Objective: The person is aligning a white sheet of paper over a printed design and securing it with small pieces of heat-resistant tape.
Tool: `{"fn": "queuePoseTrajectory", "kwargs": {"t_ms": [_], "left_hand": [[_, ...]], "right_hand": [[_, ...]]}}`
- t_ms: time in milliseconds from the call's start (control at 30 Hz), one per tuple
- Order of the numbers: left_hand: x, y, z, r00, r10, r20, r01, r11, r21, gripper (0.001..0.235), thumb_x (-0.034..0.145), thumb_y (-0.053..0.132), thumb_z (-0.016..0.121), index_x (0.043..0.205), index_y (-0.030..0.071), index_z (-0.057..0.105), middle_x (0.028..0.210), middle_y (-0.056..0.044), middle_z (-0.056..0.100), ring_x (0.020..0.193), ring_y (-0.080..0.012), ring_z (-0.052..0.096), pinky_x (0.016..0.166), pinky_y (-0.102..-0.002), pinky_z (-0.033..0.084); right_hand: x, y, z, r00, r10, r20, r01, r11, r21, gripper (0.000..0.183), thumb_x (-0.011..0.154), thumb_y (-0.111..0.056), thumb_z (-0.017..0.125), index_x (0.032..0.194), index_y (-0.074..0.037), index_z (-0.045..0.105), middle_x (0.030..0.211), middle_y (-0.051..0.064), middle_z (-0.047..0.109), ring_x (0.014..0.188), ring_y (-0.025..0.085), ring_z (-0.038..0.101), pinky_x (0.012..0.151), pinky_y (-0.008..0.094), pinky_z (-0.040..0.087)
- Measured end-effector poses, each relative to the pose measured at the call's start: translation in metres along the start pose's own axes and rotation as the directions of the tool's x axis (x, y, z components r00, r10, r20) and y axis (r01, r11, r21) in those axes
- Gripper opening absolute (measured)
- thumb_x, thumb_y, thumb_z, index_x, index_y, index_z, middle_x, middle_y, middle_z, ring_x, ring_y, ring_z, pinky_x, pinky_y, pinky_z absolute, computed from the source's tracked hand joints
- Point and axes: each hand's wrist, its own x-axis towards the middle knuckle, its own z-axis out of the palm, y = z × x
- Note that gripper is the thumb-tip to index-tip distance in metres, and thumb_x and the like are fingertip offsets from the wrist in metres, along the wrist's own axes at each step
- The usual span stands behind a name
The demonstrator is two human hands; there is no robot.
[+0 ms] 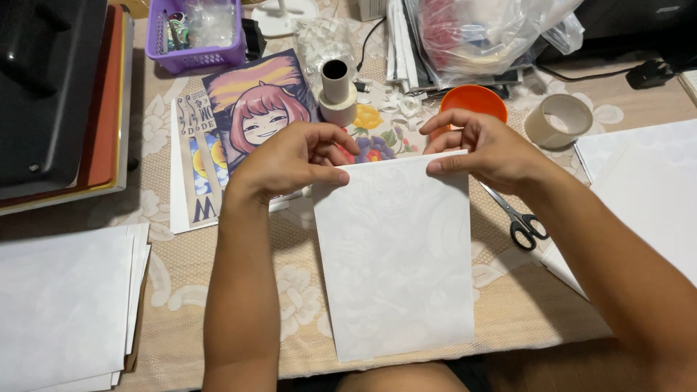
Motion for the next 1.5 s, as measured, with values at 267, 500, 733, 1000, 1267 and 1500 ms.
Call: {"fn": "queuePoseTrajectory", "kwargs": {"t_ms": [267, 500, 733, 1000, 1267, 1500], "left_hand": [[-0.023, 0.012, -0.016, 0.970, 0.022, -0.240, -0.039, 0.997, -0.066, 0.043, 0.087, -0.006, 0.090, 0.128, 0.001, 0.079, 0.098, -0.013, 0.086, 0.083, -0.0105, 0.079, 0.075, -0.021, 0.064], [-0.038, 0.011, -0.031, 0.861, 0.065, -0.505, -0.163, 0.975, -0.152, 0.045, 0.089, -0.002, 0.094, 0.130, 0.006, 0.076, 0.104, -0.012, 0.086, 0.086, -0.0155, 0.086, 0.072, -0.024, 0.071], [-0.050, -0.023, -0.017, 0.738, 0.056, -0.673, -0.314, 0.910, -0.269, 0.051, 0.094, -0.001, 0.093, 0.139, 0.003, 0.068, 0.109, -0.018, 0.085, 0.090, -0.0240, 0.088, 0.076, -0.033, 0.076], [-0.123, -0.052, 0.015, 0.929, -0.154, -0.336, 0.022, 0.930, -0.366, 0.101, 0.067, -0.017, 0.093, 0.159, 0.001, 0.055, 0.108, -0.019, 0.077, 0.088, -0.0262, 0.083, 0.073, -0.039, 0.072], [-0.144, -0.100, 0.084, 0.993, -0.060, -0.104, -0.012, 0.808, -0.589, 0.072, 0.088, 0.009, 0.088, 0.152, -0.004, 0.057, 0.115, -0.027, 0.083, 0.100, -0.0315, 0.087, 0.086, -0.045, 0.074], [-0.096, -0.103, 0.104, 0.936, -0.181, -0.302, 0.091, 0.952, -0.291, 0.084, 0.085, 0.012, 0.099, 0.156, -0.002, 0.057, 0.131, -0.020, 0.072, 0.114, -0.0254, 0.080, 0.095, -0.036, 0.072]], "right_hand": [[-0.104, 0.089, 0.020, 0.985, 0.175, -0.009, -0.174, 0.981, 0.087, 0.057, 0.083, 0.016, 0.088, 0.137, 0.006, 0.070, 0.104, 0.020, 0.089, 0.089, 0.026, 0.087, 0.078, 0.042, 0.072], [-0.135, 0.159, -0.022, 0.924, 0.011, -0.381, 0.108, 0.951, 0.289, 0.044, 0.096, 0.005, 0.081, 0.137, 0.003, 0.064, 0.104, 0.021, 0.082, 0.083, 0.029, 0.085, 0.077, 0.041, 0.070], [-0.134, 0.101, 0.047, 0.883, -0.056, -0.467, 0.229, 0.918, 0.323, 0.042, 0.099, -0.010, 0.081, 0.137, 0.000, 0.065, 0.111, 0.016, 0.083, 0.093, 0.025, 0.084, 0.082, 0.039, 0.071], [-0.122, 0.061, 0.017, 0.846, -0.162, -0.508, 0.182, 0.983, -0.010, 0.048, 0.102, -0.002, 0.080, 0.146, 0.003, 0.063, 0.101, 0.014, 0.081, 0.076, 0.013, 0.077, 0.065, 0.024, 0.065], [-0.071, -0.031, -0.010, 0.995, 0.085, -0.045, -0.095, 0.942, -0.323, 0.046, 0.100, 0.001, 0.075, 0.146, -0.001, 0.077, 0.099, 0.015, 0.084, 0.083, 0.019, 0.077, 0.073, 0.036, 0.068], [0.006, -0.060, 0.017, 0.969, 0.219, 0.114, -0.056, 0.645, -0.762, 0.050, 0.100, -0.013, 0.082, 0.149, -0.003, 0.076, 0.107, 0.021, 0.088, 0.097, 0.032, 0.078, 0.101, 0.049, 0.062]]}}
